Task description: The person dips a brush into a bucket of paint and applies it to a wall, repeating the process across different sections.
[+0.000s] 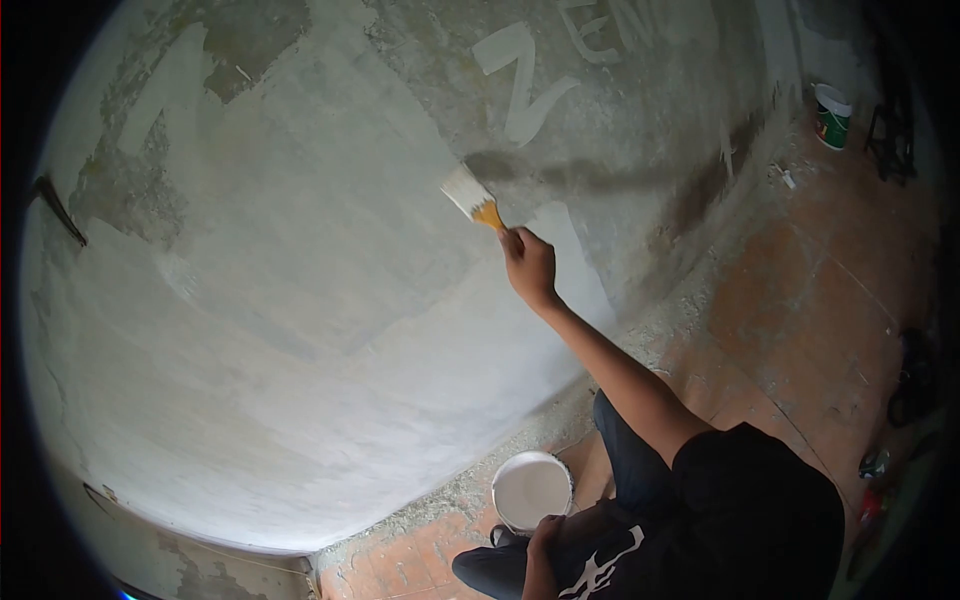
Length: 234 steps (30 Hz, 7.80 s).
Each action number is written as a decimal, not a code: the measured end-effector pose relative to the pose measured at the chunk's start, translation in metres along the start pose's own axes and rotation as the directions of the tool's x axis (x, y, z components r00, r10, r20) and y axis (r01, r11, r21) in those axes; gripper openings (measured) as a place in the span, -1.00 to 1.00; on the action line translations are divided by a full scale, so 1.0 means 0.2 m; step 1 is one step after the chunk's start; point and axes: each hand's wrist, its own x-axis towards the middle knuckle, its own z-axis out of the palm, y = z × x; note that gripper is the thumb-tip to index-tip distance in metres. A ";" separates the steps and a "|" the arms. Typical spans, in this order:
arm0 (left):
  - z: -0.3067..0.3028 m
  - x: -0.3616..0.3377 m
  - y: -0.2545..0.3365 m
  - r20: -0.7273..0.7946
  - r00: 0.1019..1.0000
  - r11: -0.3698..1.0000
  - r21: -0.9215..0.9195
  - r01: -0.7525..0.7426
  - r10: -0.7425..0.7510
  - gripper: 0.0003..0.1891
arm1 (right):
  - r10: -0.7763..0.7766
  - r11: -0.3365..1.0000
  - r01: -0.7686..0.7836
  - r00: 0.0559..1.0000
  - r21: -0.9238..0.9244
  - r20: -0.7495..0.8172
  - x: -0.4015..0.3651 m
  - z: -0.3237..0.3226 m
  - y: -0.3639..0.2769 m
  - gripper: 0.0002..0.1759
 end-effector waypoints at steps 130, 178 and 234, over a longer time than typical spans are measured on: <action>-0.02 -0.11 0.18 -0.036 0.999 0.998 0.068 0.016 -0.013 -0.55 | -0.094 0.605 0.194 0.981 -0.772 0.172 0.09 -0.41 0.53 -0.76; 0.00 -0.05 0.07 -0.087 0.990 0.991 0.083 -0.108 0.115 -0.50 | 0.433 0.851 -0.470 0.880 0.233 0.195 -0.37 -0.28 0.59 -0.57; 0.02 -0.22 0.04 -0.405 0.885 0.973 0.066 -0.221 0.229 -0.65 | 0.637 0.744 -0.544 0.404 -0.388 0.656 -1.86 -0.68 0.66 -0.57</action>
